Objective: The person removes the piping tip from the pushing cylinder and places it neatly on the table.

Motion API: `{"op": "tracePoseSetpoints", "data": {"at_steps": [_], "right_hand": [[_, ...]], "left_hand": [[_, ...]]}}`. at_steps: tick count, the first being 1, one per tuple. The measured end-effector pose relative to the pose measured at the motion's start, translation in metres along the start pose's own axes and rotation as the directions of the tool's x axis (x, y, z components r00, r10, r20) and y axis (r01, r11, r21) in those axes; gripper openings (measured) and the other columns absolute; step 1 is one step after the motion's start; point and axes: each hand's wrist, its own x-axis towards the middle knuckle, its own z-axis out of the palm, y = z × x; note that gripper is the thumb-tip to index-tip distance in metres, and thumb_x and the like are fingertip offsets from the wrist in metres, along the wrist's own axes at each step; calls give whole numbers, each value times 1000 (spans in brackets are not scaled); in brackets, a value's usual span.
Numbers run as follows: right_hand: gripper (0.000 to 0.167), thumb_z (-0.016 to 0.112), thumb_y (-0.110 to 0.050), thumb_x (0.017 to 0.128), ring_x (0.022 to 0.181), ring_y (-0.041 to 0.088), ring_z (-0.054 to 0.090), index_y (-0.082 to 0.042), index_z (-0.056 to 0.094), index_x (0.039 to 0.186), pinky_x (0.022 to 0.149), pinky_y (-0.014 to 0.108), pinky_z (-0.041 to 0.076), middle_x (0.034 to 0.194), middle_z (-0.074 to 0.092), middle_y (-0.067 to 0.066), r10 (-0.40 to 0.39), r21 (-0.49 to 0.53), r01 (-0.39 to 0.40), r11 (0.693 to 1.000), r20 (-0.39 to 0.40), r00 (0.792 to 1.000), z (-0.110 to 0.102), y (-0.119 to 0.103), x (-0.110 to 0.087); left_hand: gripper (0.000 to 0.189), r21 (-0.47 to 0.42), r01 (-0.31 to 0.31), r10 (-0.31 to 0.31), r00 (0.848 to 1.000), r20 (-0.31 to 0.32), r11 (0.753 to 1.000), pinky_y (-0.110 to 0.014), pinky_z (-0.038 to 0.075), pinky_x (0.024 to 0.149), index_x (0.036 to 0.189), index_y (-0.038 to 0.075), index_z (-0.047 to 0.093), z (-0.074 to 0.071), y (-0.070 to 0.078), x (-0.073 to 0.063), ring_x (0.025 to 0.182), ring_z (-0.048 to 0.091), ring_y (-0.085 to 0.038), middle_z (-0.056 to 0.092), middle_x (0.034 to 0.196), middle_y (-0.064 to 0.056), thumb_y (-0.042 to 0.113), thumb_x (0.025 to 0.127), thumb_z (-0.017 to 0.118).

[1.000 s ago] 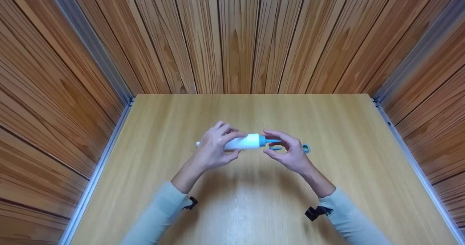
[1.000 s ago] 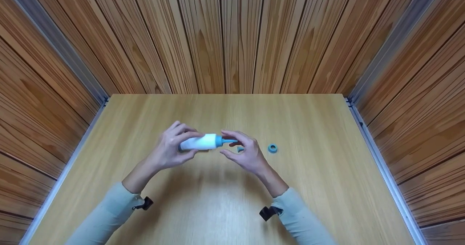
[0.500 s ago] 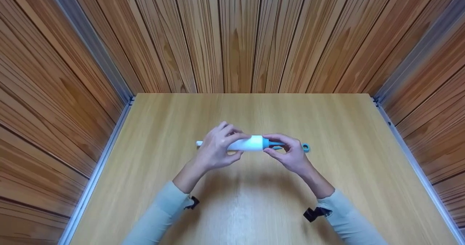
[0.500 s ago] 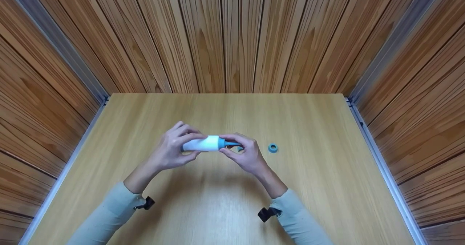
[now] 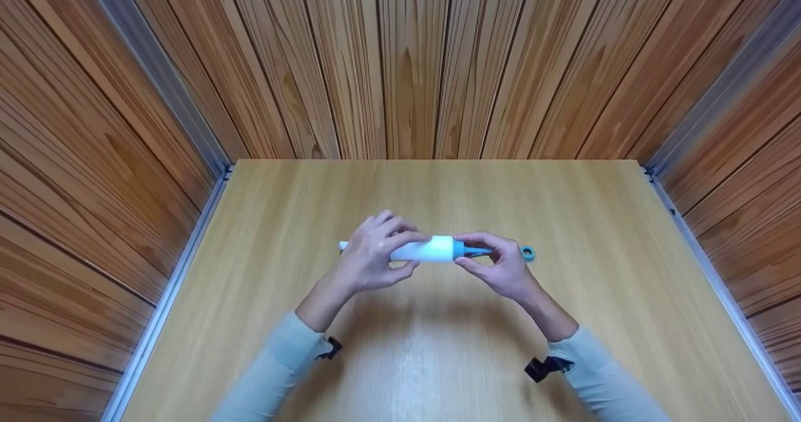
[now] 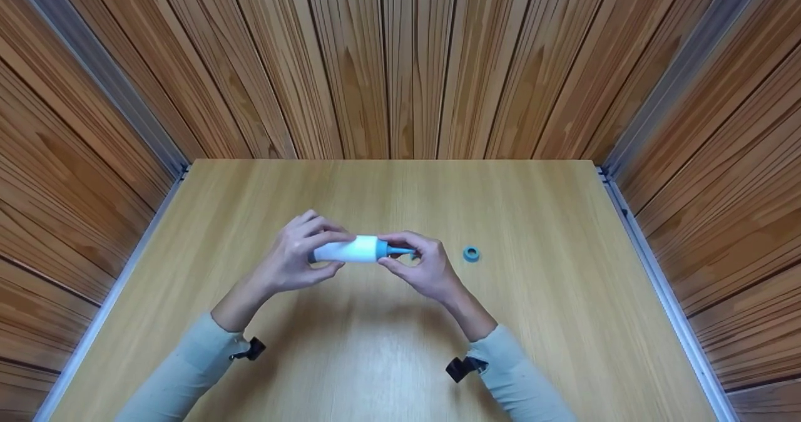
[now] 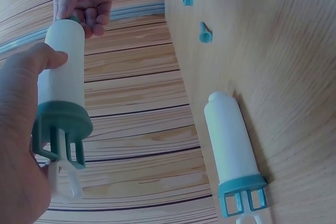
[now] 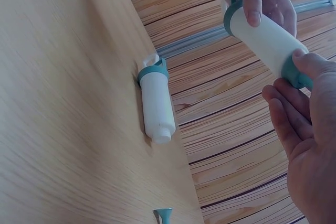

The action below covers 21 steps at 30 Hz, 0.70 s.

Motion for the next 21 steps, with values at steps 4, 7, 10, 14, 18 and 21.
{"op": "tracePoseSetpoints", "data": {"at_steps": [4,7,10,14,18,21], "right_hand": [[38,80,19,89,111,0,78,12,75,127,98,18,64,122,85,7,2,6,-2,1000,-5,1000,0,-1,0],[38,81,19,89,109,0,78,11,75,125,98,18,64,121,85,1,13,1,-13,1000,-6,1000,0,-2,-1],[38,81,20,88,109,0,78,11,75,125,97,19,65,121,85,0,7,-2,-7,1000,-10,1000,-1,-1,-2],[39,80,22,88,109,1,78,12,74,124,97,21,66,123,84,1,-7,13,7,1000,-17,1000,-2,0,-3],[39,78,22,88,110,1,77,13,72,126,99,19,65,126,81,-8,-12,26,12,1000,-8,1000,-3,-1,-4],[40,76,22,90,113,1,76,14,68,129,101,20,64,129,78,-12,-20,35,19,999,12,1000,-4,-2,-3]], "left_hand": [[44,-4,-12,12,1000,-10,1000,-41,62,94,132,21,82,-1,-1,0,115,71,-24,82,126,-2,31,91,94],[43,-9,-13,13,1000,-9,1000,-41,62,94,131,21,82,0,-3,-2,115,72,-24,83,126,-2,30,91,95],[44,-24,-9,8,1000,-6,1000,-42,63,96,132,20,82,1,-5,-4,117,73,-24,83,128,-3,27,90,95],[46,-57,-3,2,1000,-14,998,-42,65,95,132,19,81,2,-7,-7,117,77,-25,82,128,-4,24,89,96],[44,-87,-16,13,999,-44,996,-42,65,90,130,18,82,1,-7,-8,112,79,-24,82,125,-4,24,88,96],[42,-107,-33,25,997,-72,994,-40,66,88,127,17,83,1,-7,-7,108,80,-24,83,122,-5,25,88,96]]}}
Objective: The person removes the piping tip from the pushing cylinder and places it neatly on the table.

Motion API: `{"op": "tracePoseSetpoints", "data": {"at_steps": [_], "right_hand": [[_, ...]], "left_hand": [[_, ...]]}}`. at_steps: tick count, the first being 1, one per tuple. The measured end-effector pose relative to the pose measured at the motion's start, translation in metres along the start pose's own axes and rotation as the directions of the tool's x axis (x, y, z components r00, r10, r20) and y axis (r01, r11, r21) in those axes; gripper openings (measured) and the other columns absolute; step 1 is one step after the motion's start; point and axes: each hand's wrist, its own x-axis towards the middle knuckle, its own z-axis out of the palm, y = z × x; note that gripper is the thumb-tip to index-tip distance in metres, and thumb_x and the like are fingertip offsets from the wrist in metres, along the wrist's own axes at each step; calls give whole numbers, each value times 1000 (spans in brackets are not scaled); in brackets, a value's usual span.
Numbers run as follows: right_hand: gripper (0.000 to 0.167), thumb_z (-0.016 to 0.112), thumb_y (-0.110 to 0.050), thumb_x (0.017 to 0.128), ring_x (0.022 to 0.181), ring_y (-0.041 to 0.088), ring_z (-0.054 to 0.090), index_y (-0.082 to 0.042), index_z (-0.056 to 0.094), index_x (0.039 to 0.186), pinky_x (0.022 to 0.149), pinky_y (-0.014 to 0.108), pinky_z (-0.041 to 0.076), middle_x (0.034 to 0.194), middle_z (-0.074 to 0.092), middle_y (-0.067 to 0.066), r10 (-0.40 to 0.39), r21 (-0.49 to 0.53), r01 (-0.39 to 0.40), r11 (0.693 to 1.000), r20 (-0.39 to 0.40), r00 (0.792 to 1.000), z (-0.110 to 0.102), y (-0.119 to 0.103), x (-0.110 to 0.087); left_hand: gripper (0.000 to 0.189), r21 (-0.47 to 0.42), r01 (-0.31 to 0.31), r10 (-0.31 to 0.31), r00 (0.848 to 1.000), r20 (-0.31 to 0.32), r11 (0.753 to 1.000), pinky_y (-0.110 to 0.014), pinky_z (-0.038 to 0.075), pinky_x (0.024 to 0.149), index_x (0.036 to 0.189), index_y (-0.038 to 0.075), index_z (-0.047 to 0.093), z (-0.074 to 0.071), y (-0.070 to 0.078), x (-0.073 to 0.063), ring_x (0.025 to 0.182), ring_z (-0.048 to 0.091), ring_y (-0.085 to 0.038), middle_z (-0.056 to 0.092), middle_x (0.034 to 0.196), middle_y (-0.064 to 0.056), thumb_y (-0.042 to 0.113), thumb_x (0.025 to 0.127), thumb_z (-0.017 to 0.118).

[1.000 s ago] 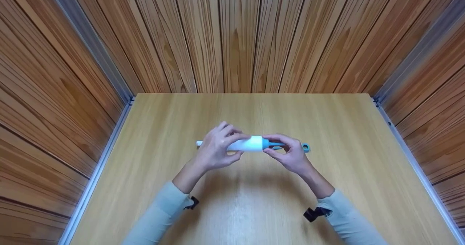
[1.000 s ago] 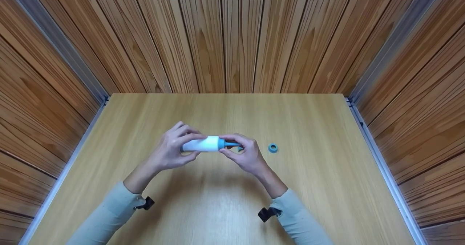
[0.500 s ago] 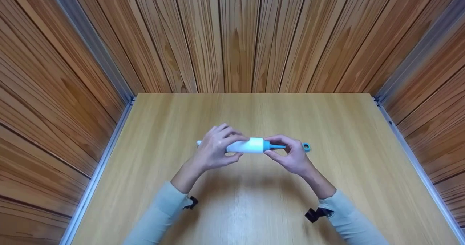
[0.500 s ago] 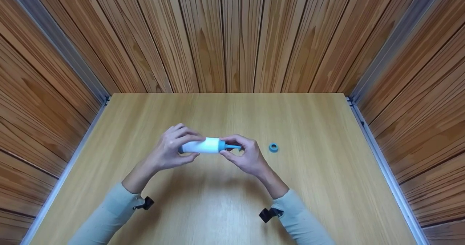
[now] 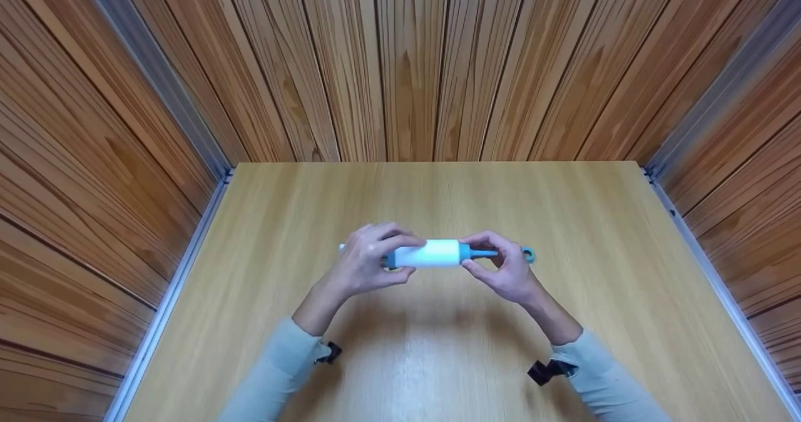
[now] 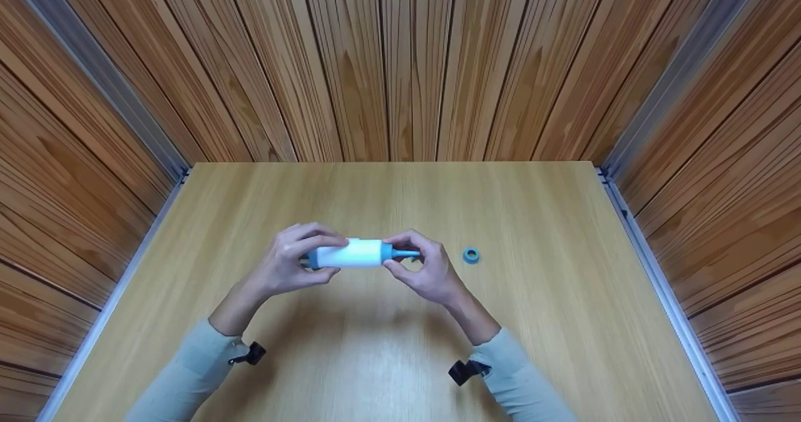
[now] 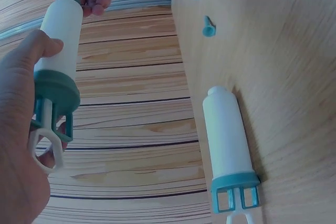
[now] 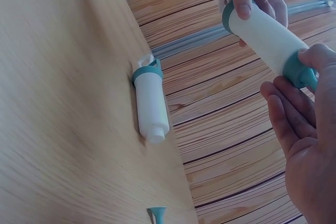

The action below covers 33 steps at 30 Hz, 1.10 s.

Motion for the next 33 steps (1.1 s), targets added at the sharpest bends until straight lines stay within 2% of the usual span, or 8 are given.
{"op": "tracePoseSetpoints", "data": {"at_steps": [4,7,17,25,33], "right_hand": [[39,71,21,94,115,0,74,15,62,131,102,21,64,132,72,-17,-2,8,2,1000,30,1000,0,-2,0],[36,68,20,96,114,0,74,16,59,131,99,21,65,131,70,-18,0,22,-1,1000,42,999,0,-3,0],[32,63,25,94,98,2,75,17,57,125,82,24,68,121,72,-14,-42,74,39,996,38,998,2,-7,0],[33,61,28,91,99,3,74,21,56,122,82,21,66,120,72,-11,-92,136,86,987,38,995,1,-5,1],[32,61,29,90,101,2,73,22,56,120,83,20,66,120,71,-12,-104,141,100,985,22,994,1,-3,-1]], "left_hand": [[43,-28,-13,12,1000,-29,1000,-40,67,88,125,16,84,1,1,0,105,80,-24,83,120,-6,23,86,98],[43,-38,-20,18,999,-41,999,-39,68,88,125,15,84,2,3,1,104,81,-25,83,120,-7,22,84,98],[41,40,-88,90,993,-75,995,-35,69,82,122,18,85,1,11,4,96,81,-23,83,113,-7,23,83,97],[41,67,-66,69,997,-38,996,-35,69,86,124,20,84,2,15,4,99,80,-23,82,117,-6,26,86,97],[41,83,-58,59,998,-13,995,-37,69,89,126,21,83,3,17,3,102,80,-24,82,119,-6,27,87,96]]}}
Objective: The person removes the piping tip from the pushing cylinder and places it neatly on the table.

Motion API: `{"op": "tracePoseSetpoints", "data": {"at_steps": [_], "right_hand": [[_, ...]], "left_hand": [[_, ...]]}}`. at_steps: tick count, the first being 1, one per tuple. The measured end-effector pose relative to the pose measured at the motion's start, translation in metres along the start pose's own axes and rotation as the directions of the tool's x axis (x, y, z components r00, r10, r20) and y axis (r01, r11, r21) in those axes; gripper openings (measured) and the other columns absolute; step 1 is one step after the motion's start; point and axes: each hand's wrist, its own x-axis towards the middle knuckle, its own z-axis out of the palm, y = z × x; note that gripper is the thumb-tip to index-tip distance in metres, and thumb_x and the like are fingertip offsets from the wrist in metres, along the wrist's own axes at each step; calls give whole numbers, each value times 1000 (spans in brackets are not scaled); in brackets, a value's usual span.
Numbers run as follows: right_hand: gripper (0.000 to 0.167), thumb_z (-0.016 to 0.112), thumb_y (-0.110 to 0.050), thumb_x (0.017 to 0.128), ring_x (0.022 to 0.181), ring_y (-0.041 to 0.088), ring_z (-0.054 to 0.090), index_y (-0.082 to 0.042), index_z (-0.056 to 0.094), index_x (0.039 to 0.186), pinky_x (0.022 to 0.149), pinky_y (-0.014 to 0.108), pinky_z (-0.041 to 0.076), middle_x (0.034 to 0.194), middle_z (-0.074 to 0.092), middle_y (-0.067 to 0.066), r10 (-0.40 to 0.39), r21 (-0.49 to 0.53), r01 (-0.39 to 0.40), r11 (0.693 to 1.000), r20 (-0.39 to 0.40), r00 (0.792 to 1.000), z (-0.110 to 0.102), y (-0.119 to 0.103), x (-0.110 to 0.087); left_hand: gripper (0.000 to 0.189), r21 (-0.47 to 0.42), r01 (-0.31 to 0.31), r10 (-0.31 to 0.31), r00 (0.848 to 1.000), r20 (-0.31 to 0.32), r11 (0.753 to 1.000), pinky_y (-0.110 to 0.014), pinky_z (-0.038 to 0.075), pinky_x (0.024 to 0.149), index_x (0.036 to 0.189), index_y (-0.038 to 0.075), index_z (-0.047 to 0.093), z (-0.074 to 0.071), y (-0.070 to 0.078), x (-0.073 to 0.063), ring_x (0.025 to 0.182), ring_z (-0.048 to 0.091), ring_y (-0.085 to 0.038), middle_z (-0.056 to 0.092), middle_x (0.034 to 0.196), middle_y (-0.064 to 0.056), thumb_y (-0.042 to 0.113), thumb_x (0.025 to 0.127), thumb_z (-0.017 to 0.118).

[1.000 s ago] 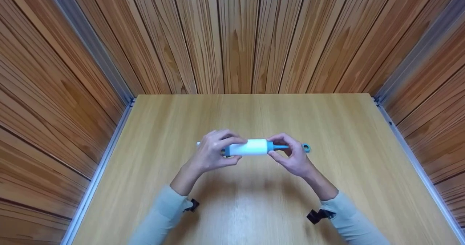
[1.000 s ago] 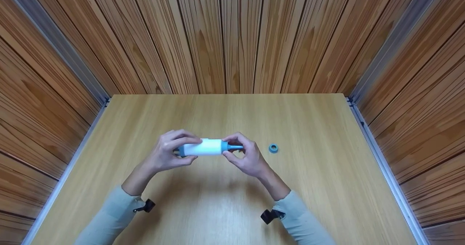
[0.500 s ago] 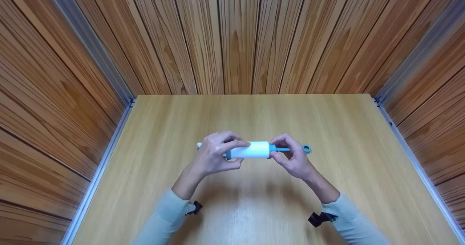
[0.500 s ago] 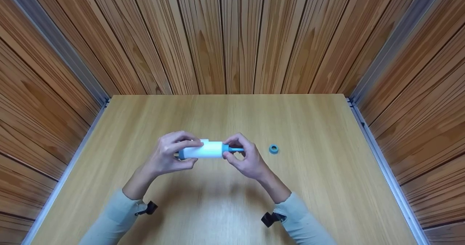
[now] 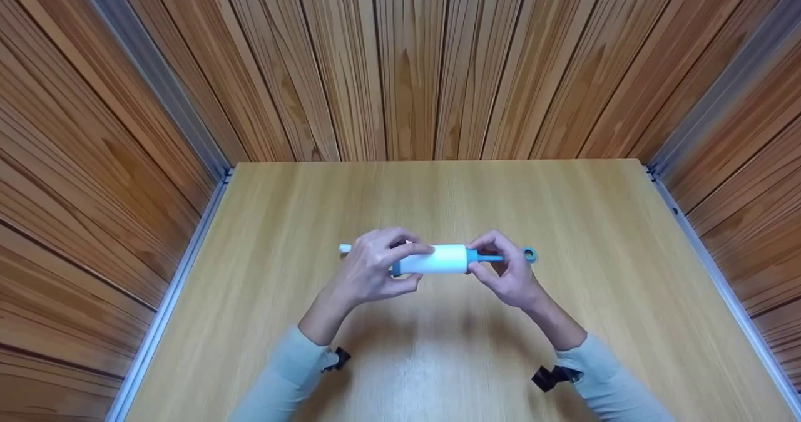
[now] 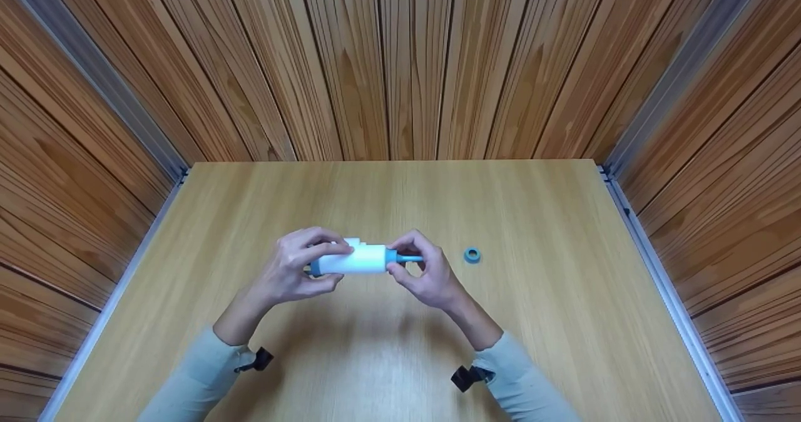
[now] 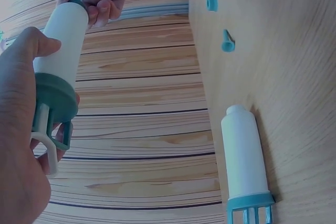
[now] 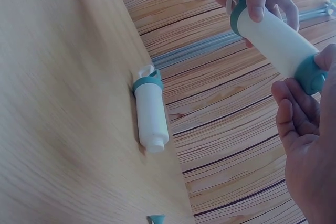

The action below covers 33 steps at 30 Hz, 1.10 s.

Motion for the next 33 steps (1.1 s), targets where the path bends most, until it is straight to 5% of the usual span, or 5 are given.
{"op": "tracePoseSetpoints", "data": {"at_steps": [26,33], "right_hand": [[32,61,32,88,103,0,72,24,55,118,84,18,66,121,70,-15,-3,-5,3,1000,4,1000,3,0,-2],[37,67,31,84,106,2,69,21,59,118,96,18,63,116,71,1,-79,-62,80,995,22,997,4,0,-1]], "left_hand": [[37,-97,31,-29,999,23,995,-37,70,85,126,18,81,0,-1,-4,99,81,-26,82,119,-10,25,90,90],[36,-170,68,-63,997,35,983,-38,70,81,125,15,81,-1,-2,-6,95,81,-28,83,119,-12,23,91,87]]}}
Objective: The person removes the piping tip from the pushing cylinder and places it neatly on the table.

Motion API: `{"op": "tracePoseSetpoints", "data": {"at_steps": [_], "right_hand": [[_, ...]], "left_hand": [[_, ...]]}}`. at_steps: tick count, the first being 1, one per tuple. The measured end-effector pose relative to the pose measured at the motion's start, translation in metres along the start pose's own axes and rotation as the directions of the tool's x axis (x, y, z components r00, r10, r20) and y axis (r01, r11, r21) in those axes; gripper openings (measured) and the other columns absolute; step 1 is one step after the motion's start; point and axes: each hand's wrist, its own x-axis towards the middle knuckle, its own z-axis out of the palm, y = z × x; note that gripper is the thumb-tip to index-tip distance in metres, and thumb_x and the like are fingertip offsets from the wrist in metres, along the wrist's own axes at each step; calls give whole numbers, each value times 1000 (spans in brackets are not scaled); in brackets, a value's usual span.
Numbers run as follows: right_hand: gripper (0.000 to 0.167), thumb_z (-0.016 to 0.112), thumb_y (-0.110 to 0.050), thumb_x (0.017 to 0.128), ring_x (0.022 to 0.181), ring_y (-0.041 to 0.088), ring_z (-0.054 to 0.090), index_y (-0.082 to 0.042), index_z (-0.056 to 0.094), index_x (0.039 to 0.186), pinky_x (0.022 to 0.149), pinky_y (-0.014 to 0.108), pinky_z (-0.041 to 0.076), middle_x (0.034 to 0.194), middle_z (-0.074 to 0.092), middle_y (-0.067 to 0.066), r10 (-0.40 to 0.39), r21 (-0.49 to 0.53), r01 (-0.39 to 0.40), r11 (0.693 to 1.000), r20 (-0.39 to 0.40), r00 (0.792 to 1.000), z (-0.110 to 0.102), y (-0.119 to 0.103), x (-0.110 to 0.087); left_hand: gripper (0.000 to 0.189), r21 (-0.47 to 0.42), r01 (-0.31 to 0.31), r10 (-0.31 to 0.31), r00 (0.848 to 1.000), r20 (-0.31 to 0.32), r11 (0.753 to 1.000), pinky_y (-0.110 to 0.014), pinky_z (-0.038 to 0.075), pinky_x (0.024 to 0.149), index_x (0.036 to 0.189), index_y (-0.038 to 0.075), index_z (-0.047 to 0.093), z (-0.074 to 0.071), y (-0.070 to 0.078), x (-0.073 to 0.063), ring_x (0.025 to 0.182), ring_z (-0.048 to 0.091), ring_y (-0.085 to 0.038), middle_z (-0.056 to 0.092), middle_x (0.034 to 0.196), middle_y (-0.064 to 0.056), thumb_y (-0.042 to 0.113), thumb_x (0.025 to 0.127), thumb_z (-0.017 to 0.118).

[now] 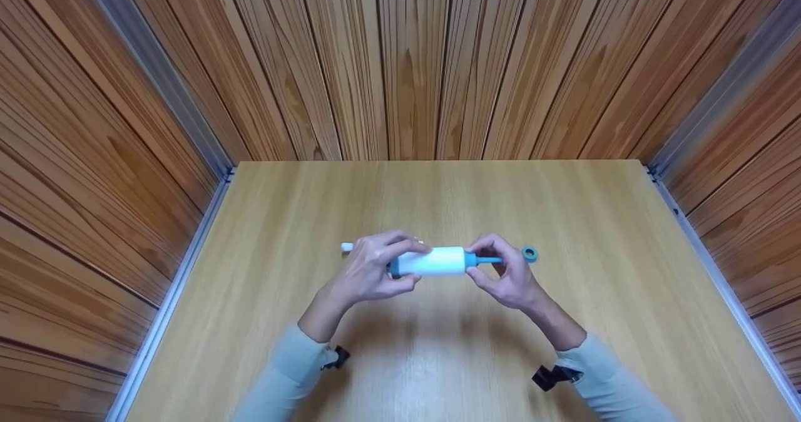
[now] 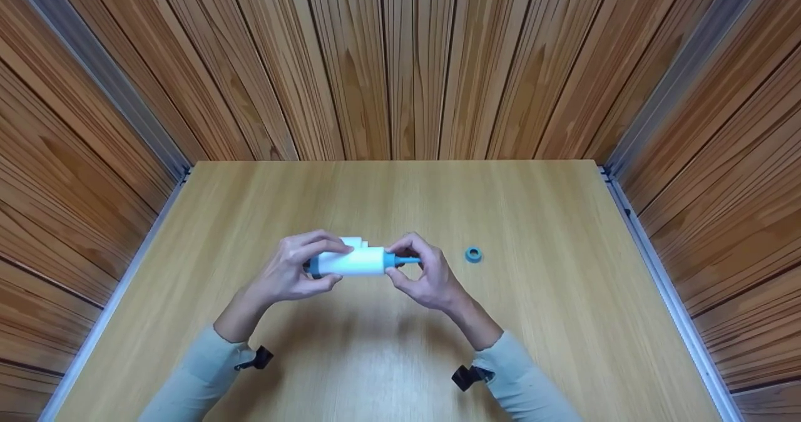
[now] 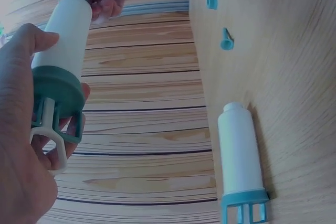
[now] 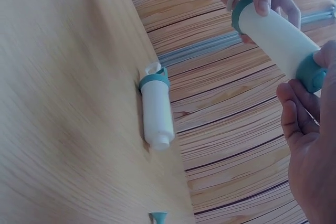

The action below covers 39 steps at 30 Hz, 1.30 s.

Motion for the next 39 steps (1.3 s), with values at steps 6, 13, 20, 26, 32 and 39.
{"op": "tracePoseSetpoints", "data": {"at_steps": [6,13,20,26,32,39], "right_hand": [[39,71,27,83,107,2,68,18,61,119,97,17,62,116,70,5,-19,-53,19,998,8,1000,-3,0,1],[28,58,23,94,100,1,71,15,57,121,89,18,63,118,68,-10,53,-28,-53,998,14,998,-4,2,1],[25,52,26,97,87,4,71,13,57,119,79,21,64,103,69,7,80,-29,-79,996,15,997,-5,1,0],[25,52,27,97,86,6,70,14,56,119,78,21,64,104,68,5,80,-11,-80,997,9,997,-5,1,-1],[27,52,26,97,90,5,70,14,56,120,79,24,65,105,68,7,74,-11,-74,997,16,997,-6,1,-4],[29,57,27,91,97,4,72,17,55,119,80,26,67,113,69,-3,53,6,-53,999,7,999,-5,1,-4]], "left_hand": [[36,-5,-17,17,999,-29,1000,-35,68,75,123,14,82,0,-1,1,89,81,-26,83,113,-12,21,88,87],[39,63,-34,36,999,-35,997,-34,68,76,124,16,82,1,1,2,90,80,-25,82,113,-10,24,87,91],[39,71,-10,11,1000,-15,997,-36,69,80,126,17,80,4,1,-1,94,80,-26,81,116,-9,24,89,91],[39,76,-8,8,1000,6,997,-36,69,83,127,18,80,3,2,1,96,80,-26,81,117,-9,25,90,90],[39,69,-5,4,1000,13,998,-36,70,85,127,18,80,2,2,2,97,80,-25,81,117,-9,27,90,91],[38,55,-14,15,1000,-9,998,-36,69,83,125,16,81,3,3,3,95,80,-26,81,115,-10,23,89,92]]}}
